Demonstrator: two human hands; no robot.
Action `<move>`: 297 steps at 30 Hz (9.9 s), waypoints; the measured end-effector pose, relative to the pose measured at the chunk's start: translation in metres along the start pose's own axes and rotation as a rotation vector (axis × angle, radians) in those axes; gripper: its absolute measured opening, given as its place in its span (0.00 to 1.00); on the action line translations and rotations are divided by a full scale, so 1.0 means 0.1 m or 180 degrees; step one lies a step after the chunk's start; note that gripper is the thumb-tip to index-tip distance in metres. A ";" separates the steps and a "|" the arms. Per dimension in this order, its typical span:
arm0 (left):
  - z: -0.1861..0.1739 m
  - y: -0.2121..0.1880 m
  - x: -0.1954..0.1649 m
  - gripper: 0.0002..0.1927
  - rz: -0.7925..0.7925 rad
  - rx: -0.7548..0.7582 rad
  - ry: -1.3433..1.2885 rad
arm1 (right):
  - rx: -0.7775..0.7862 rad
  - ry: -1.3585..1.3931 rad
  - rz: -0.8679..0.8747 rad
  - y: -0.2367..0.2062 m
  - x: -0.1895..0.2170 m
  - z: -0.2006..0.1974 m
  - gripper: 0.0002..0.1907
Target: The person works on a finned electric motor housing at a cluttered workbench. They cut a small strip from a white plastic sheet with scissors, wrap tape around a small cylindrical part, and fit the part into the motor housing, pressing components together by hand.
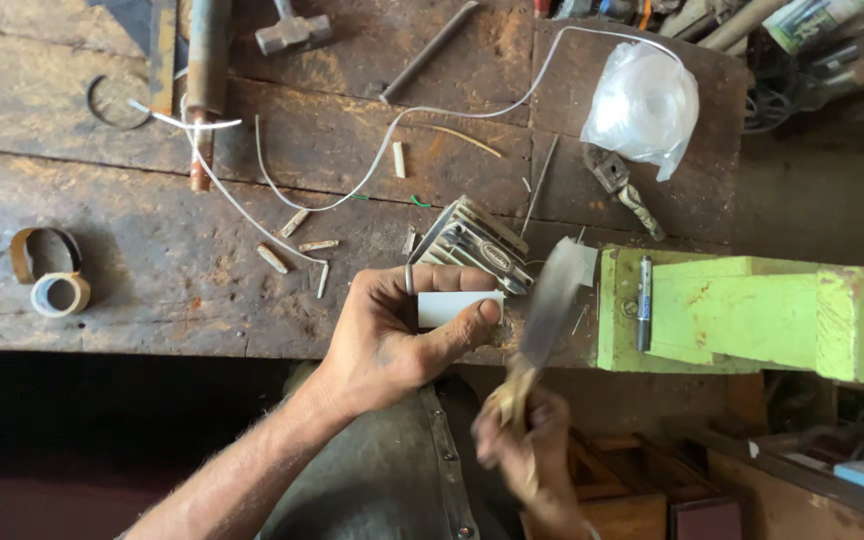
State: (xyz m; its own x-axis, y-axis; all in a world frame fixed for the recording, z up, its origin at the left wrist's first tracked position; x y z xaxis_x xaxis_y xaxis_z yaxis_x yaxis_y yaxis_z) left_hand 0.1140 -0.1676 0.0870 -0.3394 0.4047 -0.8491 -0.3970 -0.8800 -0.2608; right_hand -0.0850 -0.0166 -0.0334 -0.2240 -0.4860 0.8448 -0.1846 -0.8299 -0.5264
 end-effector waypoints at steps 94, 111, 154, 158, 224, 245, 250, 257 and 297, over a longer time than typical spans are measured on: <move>-0.17 0.08 0.45 0.12 -0.0104 -0.0170 -0.0289 | 0.1310 0.0032 -0.0264 -0.26 0.14 0.81 0.17; -0.10 -0.01 0.15 0.11 0.0501 -0.0334 -0.0431 | 0.1403 0.0016 -0.0282 -0.35 0.22 0.89 0.14; 0.00 -0.09 0.04 0.10 0.0286 0.0038 0.0276 | 0.0876 -0.0381 -0.0599 -0.37 0.16 0.76 0.12; 0.02 -0.09 0.01 0.08 0.0385 0.0082 0.0342 | 0.0869 -0.0397 -0.0573 -0.38 0.14 0.74 0.12; 0.06 -0.09 0.14 0.07 0.0071 0.0195 0.0358 | 0.0726 -0.0333 -0.0559 -0.33 0.00 0.65 0.13; 0.09 -0.13 0.28 0.09 -0.0064 0.0293 0.0229 | 0.0616 -0.0305 -0.0546 -0.30 -0.01 0.65 0.13; 0.08 -0.12 0.31 0.08 -0.0142 0.0265 0.0231 | 0.0566 -0.0326 -0.0443 -0.28 -0.02 0.64 0.13; 0.08 -0.15 0.36 0.08 -0.0186 0.0264 0.0198 | 0.0566 -0.0297 -0.0473 -0.28 -0.05 0.62 0.14; -0.59 -0.60 1.52 0.20 -0.1195 -0.0550 0.0685 | -0.0605 -0.3593 -0.2168 0.16 0.92 -0.18 0.20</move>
State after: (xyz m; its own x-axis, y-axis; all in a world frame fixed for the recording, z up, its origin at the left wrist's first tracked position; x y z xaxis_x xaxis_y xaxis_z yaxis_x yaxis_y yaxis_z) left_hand 0.1365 -0.0682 -0.0533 -0.0076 0.6585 -0.7525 -0.3044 -0.7183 -0.6255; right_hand -0.1259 -0.0694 0.0344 0.8596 -0.0275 0.5103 -0.0929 -0.9903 0.1032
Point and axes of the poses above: each hand's wrist, its own y-axis towards the middle knuckle, its own z-axis out of the palm, x = y × z, the point moved 8 cm from there along y, towards the middle knuckle
